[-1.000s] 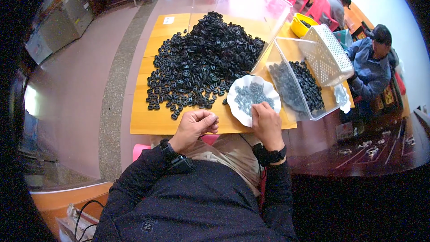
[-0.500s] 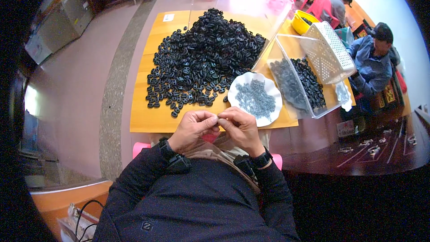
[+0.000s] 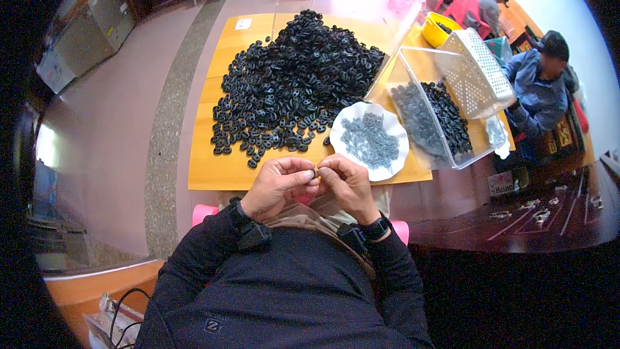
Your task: The person picks up a black plastic toggle and a metal spring by hand, inserts the spring into the toggle, and places the assembled piece into a plastic container.
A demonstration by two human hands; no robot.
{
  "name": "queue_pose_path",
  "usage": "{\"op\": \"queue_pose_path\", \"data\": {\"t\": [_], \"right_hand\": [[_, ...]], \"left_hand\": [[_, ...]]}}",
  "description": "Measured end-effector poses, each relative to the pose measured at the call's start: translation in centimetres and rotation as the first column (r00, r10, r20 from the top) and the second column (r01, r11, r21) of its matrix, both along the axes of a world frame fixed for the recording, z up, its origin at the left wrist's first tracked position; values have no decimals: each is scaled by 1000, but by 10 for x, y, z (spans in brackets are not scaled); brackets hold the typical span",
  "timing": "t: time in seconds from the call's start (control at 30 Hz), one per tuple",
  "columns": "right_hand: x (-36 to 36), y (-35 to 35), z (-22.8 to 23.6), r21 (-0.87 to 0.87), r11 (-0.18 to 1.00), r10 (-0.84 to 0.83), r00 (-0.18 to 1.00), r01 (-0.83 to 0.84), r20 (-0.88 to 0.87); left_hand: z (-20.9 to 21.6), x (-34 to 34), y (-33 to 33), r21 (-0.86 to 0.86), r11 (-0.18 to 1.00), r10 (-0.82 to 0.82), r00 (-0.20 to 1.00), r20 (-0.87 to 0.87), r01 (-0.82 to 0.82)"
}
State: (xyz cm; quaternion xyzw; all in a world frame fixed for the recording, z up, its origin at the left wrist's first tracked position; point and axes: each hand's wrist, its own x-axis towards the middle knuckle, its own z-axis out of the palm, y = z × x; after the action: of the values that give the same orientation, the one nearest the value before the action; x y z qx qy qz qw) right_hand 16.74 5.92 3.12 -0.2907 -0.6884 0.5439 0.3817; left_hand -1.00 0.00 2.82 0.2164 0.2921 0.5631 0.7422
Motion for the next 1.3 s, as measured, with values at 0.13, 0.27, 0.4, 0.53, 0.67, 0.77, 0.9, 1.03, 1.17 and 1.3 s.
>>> {"op": "queue_pose_path", "data": {"t": [0.13,0.27,0.4,0.53,0.67,0.77,0.9,1.03,1.17,1.3], "right_hand": [[-1,0,0,-19,1000,3,1000,-4,-27],[-1,-2,1,-9,1000,4,1000,-4,-31],[-1,-3,-4,-53,999,-4,999,2,-38],[-3,-4,-9,-82,997,-15,998,10,-66],[-4,-5,-12,-70,997,-45,998,42,-32],[-4,-5,-13,-75,996,-55,998,53,-24],[-5,-6,-11,-72,996,-52,999,51,-6],[-5,-6,-14,-56,997,-56,998,55,-9],[-5,-6,-15,-50,997,-63,998,62,-10],[-6,-7,-15,-70,995,-75,997,74,-20]], "left_hand": [[2,-1,-1,-14,1000,4,1000,8,-3],[3,0,-1,3,1000,17,999,49,-17],[-3,0,0,-45,996,76,997,-4,-76],[-6,0,1,-93,992,80,997,-12,-81],[-8,0,0,-79,994,75,997,-31,-77],[-7,0,0,-78,993,84,996,-19,-86],[-6,0,-1,-92,992,88,995,-41,-92],[-5,0,-1,-83,992,90,995,-50,-93],[-2,0,-2,-96,990,98,994,-43,-102],[-4,-1,-2,-104,989,102,993,-53,-107]]}}
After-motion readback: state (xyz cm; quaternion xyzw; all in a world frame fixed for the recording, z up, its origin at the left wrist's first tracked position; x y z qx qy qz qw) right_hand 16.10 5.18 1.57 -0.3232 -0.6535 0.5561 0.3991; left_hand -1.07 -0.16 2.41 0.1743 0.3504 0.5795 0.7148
